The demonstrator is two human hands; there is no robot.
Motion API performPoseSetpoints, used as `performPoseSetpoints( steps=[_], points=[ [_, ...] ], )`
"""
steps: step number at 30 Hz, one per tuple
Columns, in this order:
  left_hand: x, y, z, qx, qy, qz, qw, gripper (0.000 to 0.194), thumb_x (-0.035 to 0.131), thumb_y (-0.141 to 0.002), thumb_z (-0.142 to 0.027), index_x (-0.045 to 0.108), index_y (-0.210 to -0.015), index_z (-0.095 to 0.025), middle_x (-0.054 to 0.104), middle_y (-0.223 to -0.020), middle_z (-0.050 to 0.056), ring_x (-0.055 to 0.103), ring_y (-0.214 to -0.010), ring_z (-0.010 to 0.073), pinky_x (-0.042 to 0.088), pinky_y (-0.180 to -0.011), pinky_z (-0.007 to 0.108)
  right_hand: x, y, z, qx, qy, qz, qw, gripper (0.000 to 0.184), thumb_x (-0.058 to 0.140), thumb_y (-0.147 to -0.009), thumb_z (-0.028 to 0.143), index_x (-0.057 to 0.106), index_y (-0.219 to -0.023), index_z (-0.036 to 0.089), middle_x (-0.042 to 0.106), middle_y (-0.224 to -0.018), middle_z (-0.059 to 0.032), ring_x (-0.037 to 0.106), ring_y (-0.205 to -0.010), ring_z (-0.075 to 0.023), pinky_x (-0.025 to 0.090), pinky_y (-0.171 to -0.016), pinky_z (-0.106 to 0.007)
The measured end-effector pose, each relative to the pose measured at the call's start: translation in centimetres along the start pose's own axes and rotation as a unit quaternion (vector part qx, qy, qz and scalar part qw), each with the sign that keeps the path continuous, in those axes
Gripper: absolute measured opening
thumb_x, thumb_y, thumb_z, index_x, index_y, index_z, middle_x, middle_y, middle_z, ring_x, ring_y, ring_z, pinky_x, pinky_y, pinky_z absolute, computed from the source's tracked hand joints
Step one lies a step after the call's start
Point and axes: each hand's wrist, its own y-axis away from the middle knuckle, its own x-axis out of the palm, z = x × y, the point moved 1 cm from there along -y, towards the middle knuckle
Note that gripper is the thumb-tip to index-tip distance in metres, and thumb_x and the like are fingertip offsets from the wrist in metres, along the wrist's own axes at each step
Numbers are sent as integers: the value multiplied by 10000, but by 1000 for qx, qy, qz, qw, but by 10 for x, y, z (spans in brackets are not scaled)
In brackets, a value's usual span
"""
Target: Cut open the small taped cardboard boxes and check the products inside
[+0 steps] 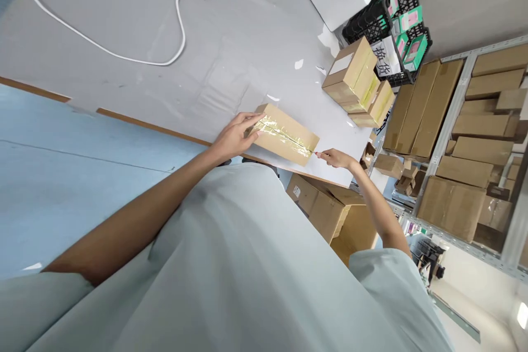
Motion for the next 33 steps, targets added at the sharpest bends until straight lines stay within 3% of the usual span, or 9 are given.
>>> performPoseSetpoints(
  steps=[7,12,17,20,23,26,29,31,33],
  points=[
    [0,-2,-12,-13,-44,6,999,628,589,-1066,-419,607,-1669,-243,612,-1609,140,619,-1489,355,519,-1308,516,6,-15,-10,-17,-81,16,996,534,606,-1163,526,812,-1437,118,682,-777,-2,469,-598,-123,376,-529,-230],
    [16,-23,-39,-45,-133,-9,990,520,661,-1055,-504,617,-1478,-205,580,-1509,213,600,-1436,457,518,-1252,620,9,-22,-16,-8,-81,26,996,592,697,-1116,628,835,-1438,151,655,-726,17,372,-518,-99,379,-538,-234],
    [31,-35,-45,-52,-173,-44,983,435,664,-1054,-543,606,-1330,-211,542,-1423,237,551,-1428,494,480,-1250,665,14,-25,-19,-3,-61,-3,998,513,698,-1131,548,840,-1468,188,775,-807,-32,490,-554,-125,453,-586,-248],
    [33,-34,-42,-41,-177,-56,982,412,631,-1070,-549,590,-1310,-217,549,-1402,234,546,-1414,475,475,-1251,668,21,-24,-21,-26,-83,-31,996,488,736,-1106,573,878,-1394,206,863,-934,-50,650,-666,-149,539,-675,-240],
    [32,-32,-44,-38,-178,-58,982,423,629,-1061,-558,592,-1305,-215,560,-1389,231,543,-1417,472,476,-1255,669,34,-14,-15,-71,-99,-88,989,500,745,-1089,651,919,-1268,218,909,-1228,-80,812,-991,-217,608,-894,-252],
    [30,-30,-48,-45,-175,-52,982,423,634,-1050,-572,606,-1289,-224,564,-1398,239,541,-1445,490,478,-1257,672,57,6,-4,-42,-56,-153,986,508,663,-1139,667,907,-1311,256,869,-1419,-110,822,-1223,-304,599,-1044,-321],
    [26,-30,-50,-48,-172,-31,983,391,633,-1044,-560,605,-1255,-233,575,-1407,251,563,-1434,497,494,-1239,659,84,35,-3,8,-30,-175,984,532,551,-1189,635,861,-1403,259,854,-1433,-162,802,-1272,-370,581,-1051,-390],
    [22,-31,-48,-48,-162,-25,985,358,643,-1036,-534,592,-1234,-240,588,-1397,239,575,-1420,480,494,-1242,650,99,52,-11,-22,-78,-199,977,517,523,-1198,619,844,-1392,262,857,-1401,-144,789,-1259,-346,559,-1029,-369],
    [16,-33,-44,-49,-144,-32,988,335,667,-1023,-515,577,-1211,-254,600,-1376,215,568,-1428,453,484,-1261,636,109,60,-23,-61,-166,-222,959,551,518,-1181,665,847,-1242,226,870,-1202,-106,774,-1109,-286,545,-955,-328]
  ],
)
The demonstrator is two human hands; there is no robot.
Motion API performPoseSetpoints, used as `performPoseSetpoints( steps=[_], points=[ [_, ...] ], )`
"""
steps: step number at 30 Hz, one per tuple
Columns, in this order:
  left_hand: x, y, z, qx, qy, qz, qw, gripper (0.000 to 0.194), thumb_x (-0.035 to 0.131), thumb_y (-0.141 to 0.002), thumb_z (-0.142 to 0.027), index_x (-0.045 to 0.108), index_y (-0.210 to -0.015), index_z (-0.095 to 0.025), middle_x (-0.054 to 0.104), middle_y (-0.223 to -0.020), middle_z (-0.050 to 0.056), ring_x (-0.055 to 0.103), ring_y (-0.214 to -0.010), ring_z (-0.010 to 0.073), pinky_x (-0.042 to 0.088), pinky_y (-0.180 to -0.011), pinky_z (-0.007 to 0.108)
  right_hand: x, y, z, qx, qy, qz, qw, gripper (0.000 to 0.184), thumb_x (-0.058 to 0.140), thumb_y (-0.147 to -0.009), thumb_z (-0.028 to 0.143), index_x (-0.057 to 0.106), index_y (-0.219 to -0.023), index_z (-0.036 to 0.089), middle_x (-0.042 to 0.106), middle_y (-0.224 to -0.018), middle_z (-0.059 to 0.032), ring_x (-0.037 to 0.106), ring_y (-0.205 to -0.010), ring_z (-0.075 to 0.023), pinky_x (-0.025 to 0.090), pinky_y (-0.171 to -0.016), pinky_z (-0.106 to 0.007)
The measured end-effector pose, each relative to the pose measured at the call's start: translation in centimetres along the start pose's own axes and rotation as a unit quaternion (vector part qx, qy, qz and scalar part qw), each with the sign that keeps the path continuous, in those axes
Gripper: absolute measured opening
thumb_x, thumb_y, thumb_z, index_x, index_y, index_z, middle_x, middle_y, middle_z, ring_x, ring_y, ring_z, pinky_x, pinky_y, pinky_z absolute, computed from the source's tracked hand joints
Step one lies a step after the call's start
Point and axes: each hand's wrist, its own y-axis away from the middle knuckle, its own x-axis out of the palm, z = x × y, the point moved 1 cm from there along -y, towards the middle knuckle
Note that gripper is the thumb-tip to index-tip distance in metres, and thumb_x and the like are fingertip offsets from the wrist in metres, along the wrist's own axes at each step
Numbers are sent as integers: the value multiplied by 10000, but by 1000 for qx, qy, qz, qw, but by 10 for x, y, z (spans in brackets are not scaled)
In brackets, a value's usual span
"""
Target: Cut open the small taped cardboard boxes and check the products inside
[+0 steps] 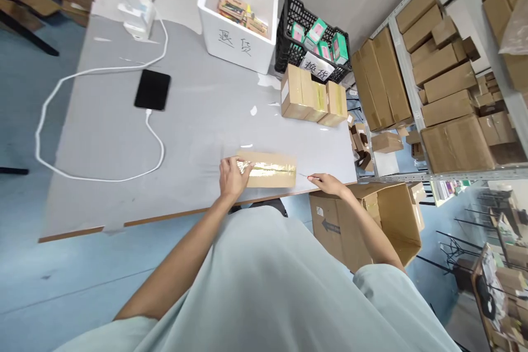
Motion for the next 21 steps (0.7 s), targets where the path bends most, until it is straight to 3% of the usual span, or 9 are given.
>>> performPoseSetpoints(
  steps=[2,5,7,10,13,15,17,21],
  points=[
    [-6,-5,10,-1,22,-6,1000,331,692,-1010,-513,563,-1189,-266,614,-1348,185,567,-1431,420,484,-1271,611,7,-1,-9,30,-122,-39,991,602,643,-1076,764,805,-1013,188,774,-871,-33,682,-850,-213,510,-811,-290],
    [-21,-17,35,-18,51,-19,998,322,701,-994,-497,549,-1165,-270,645,-1293,143,623,-1338,365,521,-1235,556,41,-22,-2,135,-309,-131,932,626,863,-851,795,698,-824,191,504,-598,79,463,-618,-137,398,-623,-271],
    [-35,-26,54,-33,56,-35,997,312,712,-978,-483,565,-1149,-267,659,-1256,124,655,-1256,339,543,-1203,522,75,-42,19,160,-365,-154,904,619,840,-855,795,689,-841,195,431,-546,103,411,-565,-131,364,-565,-275],
    [-57,-34,77,-53,46,-58,996,294,735,-957,-473,613,-1122,-262,670,-1226,116,678,-1168,323,557,-1179,504,126,-65,60,152,-397,-151,893,594,738,-938,801,668,-899,212,381,-529,120,396,-551,-139,367,-544,-273],
    [-66,-33,85,-96,75,-56,991,258,700,-978,-440,627,-1137,-250,698,-1283,143,696,-1163,322,563,-1175,510,150,-67,88,118,-406,-196,885,604,667,-978,823,628,-866,230,413,-566,95,447,-616,-150,400,-580,-268],
    [-57,-29,82,-122,115,-32,985,235,645,-1016,-408,623,-1174,-236,723,-1328,163,711,-1205,321,564,-1179,509,145,-62,92,78,-385,-250,885,614,662,-971,822,626,-833,225,510,-625,50,516,-696,-169,448,-638,-273],
    [-38,-23,76,-136,143,1,980,268,616,-1047,-406,629,-1237,-217,757,-1309,166,742,-1198,310,589,-1142,487,127,-57,85,43,-344,-296,890,601,660,-959,798,647,-830,211,630,-724,-3,586,-786,-196,502,-727,-290],
    [1,-11,63,-149,175,66,971,557,746,-1005,-486,645,-1458,-177,806,-1189,146,788,-1129,296,641,-1040,443,81,-57,64,38,-275,-336,900,515,695,-919,698,734,-915,184,793,-955,-92,700,-941,-260,565,-918,-354]
  ],
)
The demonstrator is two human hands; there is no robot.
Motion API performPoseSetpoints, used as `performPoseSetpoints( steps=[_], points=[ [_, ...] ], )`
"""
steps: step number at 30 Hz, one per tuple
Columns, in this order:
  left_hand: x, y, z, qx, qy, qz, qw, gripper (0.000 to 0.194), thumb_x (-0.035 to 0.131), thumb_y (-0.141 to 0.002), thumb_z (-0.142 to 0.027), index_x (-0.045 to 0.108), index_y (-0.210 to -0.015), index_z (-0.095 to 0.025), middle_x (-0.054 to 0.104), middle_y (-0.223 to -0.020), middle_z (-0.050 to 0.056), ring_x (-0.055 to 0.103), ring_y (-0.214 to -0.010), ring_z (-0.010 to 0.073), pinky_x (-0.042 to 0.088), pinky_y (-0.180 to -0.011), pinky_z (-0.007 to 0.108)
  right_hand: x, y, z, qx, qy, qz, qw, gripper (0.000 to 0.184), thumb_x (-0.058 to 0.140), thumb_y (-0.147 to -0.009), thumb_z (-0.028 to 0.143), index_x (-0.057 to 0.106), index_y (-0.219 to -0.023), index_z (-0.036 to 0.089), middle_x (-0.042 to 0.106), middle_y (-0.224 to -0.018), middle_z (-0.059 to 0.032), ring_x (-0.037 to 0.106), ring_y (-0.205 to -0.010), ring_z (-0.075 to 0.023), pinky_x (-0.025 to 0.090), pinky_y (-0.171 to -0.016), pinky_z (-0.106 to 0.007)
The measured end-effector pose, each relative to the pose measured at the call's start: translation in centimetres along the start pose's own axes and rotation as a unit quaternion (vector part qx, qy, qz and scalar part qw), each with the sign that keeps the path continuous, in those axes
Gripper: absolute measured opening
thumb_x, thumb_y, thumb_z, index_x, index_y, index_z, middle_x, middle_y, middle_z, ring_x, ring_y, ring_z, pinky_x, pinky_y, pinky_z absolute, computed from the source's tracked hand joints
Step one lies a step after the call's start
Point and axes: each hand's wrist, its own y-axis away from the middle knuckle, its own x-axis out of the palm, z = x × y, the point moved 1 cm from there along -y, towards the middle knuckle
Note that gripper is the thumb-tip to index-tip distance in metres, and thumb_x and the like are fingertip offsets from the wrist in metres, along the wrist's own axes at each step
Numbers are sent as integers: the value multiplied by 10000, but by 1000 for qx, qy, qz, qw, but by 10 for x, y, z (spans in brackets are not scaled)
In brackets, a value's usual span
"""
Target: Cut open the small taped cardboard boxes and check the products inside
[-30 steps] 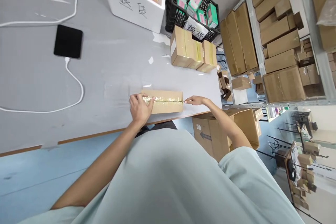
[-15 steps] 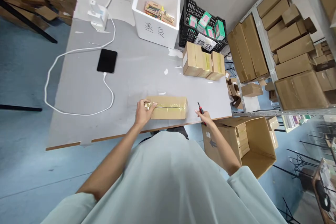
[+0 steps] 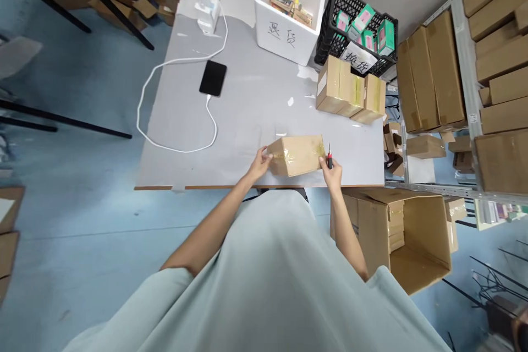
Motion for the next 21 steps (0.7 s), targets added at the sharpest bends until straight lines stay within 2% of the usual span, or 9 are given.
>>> performPoseSetpoints(
  steps=[2,5,7,9,12,16,21],
  points=[
    [6,5,-6,27,8,10,1000,647,783,-975,-500,662,-1524,-180,801,-1316,182,779,-1209,306,642,-1068,452,-8,-12,3,-6,27,17,999,476,713,-921,646,767,-977,176,824,-1030,-117,727,-997,-280,571,-979,-377],
    [-5,13,-29,118,8,-15,993,547,698,-1030,-546,758,-1458,-211,751,-1521,184,757,-1316,297,637,-1111,428,-9,-15,9,-12,88,42,995,442,677,-986,604,785,-1035,178,825,-1086,-136,738,-1041,-295,576,-1007,-397],
    [-18,17,-50,147,-3,-19,989,486,689,-1042,-569,823,-1353,-221,812,-1430,135,780,-1252,278,644,-1094,397,-7,-9,12,-14,120,27,992,427,660,-1025,568,782,-1142,176,807,-1183,-160,739,-1122,-308,577,-1039,-411],
    [-26,19,-70,156,-31,-7,987,426,790,-976,-530,862,-1259,-220,857,-1288,106,811,-1122,270,656,-1054,390,-8,3,16,-14,134,-3,991,458,690,-1027,512,725,-1328,169,763,-1309,-188,731,-1197,-310,578,-1063,-418],
    [-29,19,-90,160,-68,3,985,337,880,-896,-439,888,-1157,-227,862,-1229,93,824,-1007,263,663,-1002,391,-12,26,24,-17,132,-21,991,526,683,-1033,409,568,-1488,171,704,-1375,-192,741,-1140,-282,592,-1033,-417],
    [-28,16,-97,139,-69,4,988,305,918,-861,-405,902,-1108,-227,857,-1243,94,828,-962,262,662,-962,387,-10,63,37,-51,100,56,992,352,588,-1084,345,520,-1399,205,731,-1292,-158,748,-1089,-276,602,-1006,-421],
    [-34,7,-97,112,-50,33,992,377,993,-807,-496,928,-1063,-227,867,-1226,95,835,-968,288,658,-985,407,15,92,60,-82,122,168,975,288,503,-1166,341,592,-1394,189,803,-1264,-164,797,-1137,-308,612,-996,-404]
  ],
)
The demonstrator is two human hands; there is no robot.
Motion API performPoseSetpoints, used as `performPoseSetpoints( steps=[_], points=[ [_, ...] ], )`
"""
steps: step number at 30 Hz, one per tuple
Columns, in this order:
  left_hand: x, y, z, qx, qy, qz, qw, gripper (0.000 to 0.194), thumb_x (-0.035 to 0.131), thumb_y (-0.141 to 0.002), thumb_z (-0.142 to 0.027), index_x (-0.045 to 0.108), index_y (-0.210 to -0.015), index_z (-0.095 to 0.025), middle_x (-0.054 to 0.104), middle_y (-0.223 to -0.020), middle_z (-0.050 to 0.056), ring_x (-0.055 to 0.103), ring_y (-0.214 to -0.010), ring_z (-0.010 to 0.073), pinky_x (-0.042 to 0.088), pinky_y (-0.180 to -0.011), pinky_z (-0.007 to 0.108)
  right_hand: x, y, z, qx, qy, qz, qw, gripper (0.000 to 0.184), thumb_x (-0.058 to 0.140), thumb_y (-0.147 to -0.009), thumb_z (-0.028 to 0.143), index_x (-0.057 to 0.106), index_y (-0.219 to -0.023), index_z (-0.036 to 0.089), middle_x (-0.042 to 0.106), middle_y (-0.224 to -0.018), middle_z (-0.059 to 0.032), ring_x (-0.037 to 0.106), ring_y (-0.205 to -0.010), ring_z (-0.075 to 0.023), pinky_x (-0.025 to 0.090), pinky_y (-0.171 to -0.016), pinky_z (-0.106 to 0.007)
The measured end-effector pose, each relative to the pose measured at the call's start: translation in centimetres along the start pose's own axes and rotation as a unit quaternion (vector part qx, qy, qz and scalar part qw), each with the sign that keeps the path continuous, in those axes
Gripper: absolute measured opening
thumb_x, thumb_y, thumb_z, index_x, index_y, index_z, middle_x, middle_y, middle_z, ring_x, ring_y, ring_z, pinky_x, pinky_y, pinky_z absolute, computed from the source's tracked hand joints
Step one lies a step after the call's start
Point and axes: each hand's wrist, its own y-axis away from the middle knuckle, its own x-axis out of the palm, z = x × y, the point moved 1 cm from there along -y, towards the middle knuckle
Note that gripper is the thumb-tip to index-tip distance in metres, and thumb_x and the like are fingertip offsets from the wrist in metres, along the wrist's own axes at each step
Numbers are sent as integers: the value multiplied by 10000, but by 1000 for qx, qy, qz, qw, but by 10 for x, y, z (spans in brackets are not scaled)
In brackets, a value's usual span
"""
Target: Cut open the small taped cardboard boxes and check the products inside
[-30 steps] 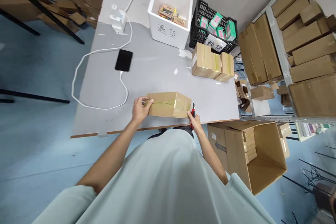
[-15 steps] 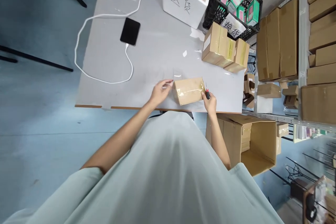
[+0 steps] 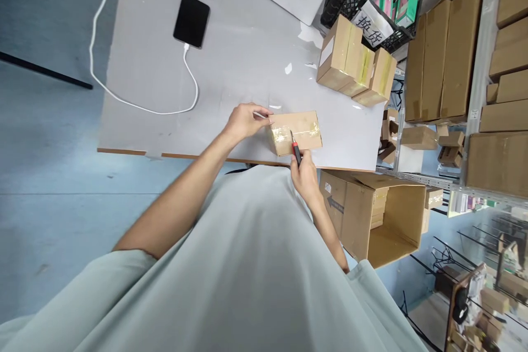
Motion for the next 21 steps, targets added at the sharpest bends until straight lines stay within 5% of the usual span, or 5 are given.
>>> performPoseSetpoints(
  steps=[7,21],
  points=[
    [-2,-2,0,-15,13,2,1000,474,1029,-754,-576,944,-1071,-233,878,-1231,96,835,-1004,293,658,-1021,403,6,-15,30,6,110,66,992,548,447,-1227,290,522,-1760,188,833,-1465,-163,837,-1237,-322,597,-1046,-366],
    [6,-2,7,-3,-9,-30,1000,371,973,-826,-498,953,-1094,-242,888,-1170,84,818,-965,276,652,-991,388,10,-24,67,45,226,115,966,593,380,-1231,272,429,-1804,128,853,-1342,-204,846,-1166,-337,623,-1008,-407]
  ],
)
